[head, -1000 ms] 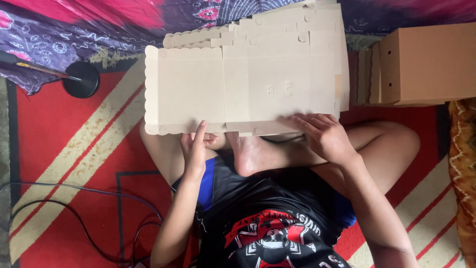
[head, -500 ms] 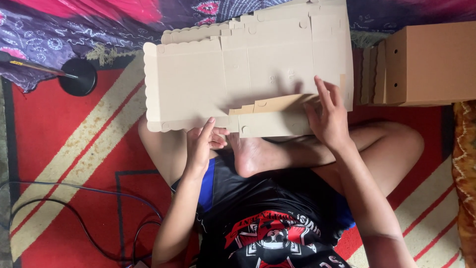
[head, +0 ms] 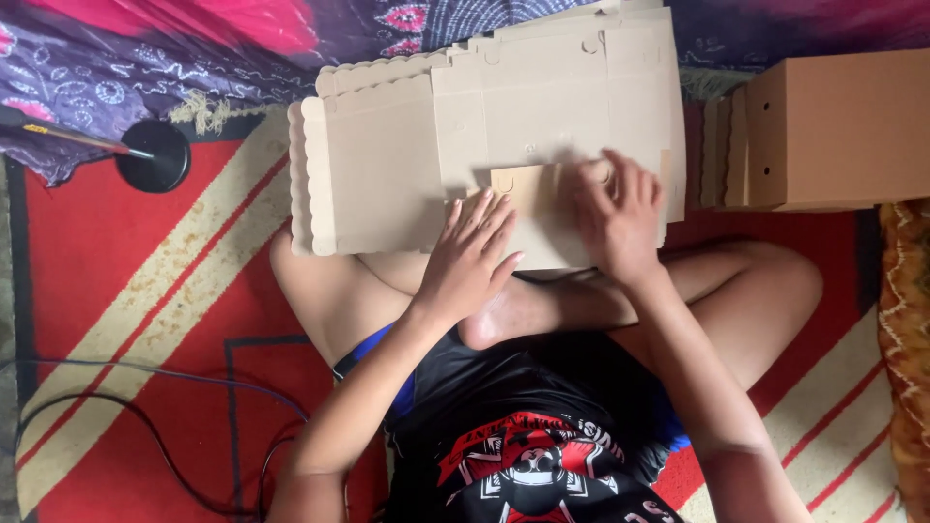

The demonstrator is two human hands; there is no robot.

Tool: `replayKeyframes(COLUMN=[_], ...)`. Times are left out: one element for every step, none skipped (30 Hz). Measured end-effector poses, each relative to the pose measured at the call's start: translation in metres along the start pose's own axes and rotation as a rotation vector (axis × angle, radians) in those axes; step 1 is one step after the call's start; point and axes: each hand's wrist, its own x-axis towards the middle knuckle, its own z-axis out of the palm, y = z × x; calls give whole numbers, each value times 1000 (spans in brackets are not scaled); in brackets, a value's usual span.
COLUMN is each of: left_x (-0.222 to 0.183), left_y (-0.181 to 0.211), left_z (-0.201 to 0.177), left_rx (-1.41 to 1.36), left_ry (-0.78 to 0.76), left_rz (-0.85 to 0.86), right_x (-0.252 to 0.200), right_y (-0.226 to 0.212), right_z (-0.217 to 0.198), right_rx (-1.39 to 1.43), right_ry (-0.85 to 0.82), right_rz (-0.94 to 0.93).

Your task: Assembling cardboard boxes by folding flat templates and pressing flaps into place.

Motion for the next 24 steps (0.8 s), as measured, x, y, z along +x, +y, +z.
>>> replayKeyframes(left_x=[1, 2, 2, 3, 2, 1, 1, 1, -1, -1, -1, -1, -2, -3, -4, -5, -5, -5, -5, -6, -6, -8, -9, -10], left_y=[-1, -2, -3, -4, -5, -6, -7, -8, -9, -10, -12, -14, -16, -19, -20, -21, -23, -24, -25, -26, -26, -28, -31, -34], left_z=[4, 8, 12, 16, 19, 23, 23, 23, 23, 24, 25, 25, 26, 27, 28, 29, 30, 31, 30, 29, 28, 30, 32, 33], left_rx=[-3, 35, 71, 68, 88, 109, 109, 123, 139, 140, 139, 138, 138, 147, 152, 148, 168, 188, 188, 197, 205, 206, 213, 220], left_ry=[0, -61, -124, -124, -178, -231, -232, -253, -274, -275, -272, -268, -268, -256, -247, -250, -262, -274, -273, -268, -262, -262, -248, -234], left_rz=[6, -15, -35, -29, -51, -74, -74, -66, -62, -66, -63, -60, -58, -41, -22, -19, -1, 17, 16, 32, 47, 44, 65, 86], right_x=[-7, -13, -20, -15, -9, -4, -4, -4, -4, -3, -1, 0, 2, 3, 2, 4, 6, 9, 8, 7, 5, 5, 5, 6], right_y=[1, 2, 3, -6, -16, -27, -30, -33, -36, -36, -36, -35, -35, -34, -32, -33, -33, -34, -31, -29, -27, -25, -23, -20], right_z=[9, 19, 28, 21, 14, 7, 9, 12, 15, 13, 11, 9, 8, 7, 4, 0, -3, -6, -5, -3, -2, -3, -4, -6], right_rx=[-5, 63, 131, 125, 155, 186, 186, 179, 177, 181, 186, 191, 190, 174, 156, 153, 153, 153, 153, 140, 128, 130, 121, 112], right_ry=[2, -5, -13, -12, -4, 4, 4, 9, 13, 12, -2, -16, -15, -13, -14, -17, 3, 23, 22, 33, 45, 44, 57, 70], right_rz=[4, -75, -153, -148, -171, -195, -194, -209, -228, -230, -247, -264, -263, -278, -289, -285, -296, -307, -308, -320, -334, -336, -350, -365])
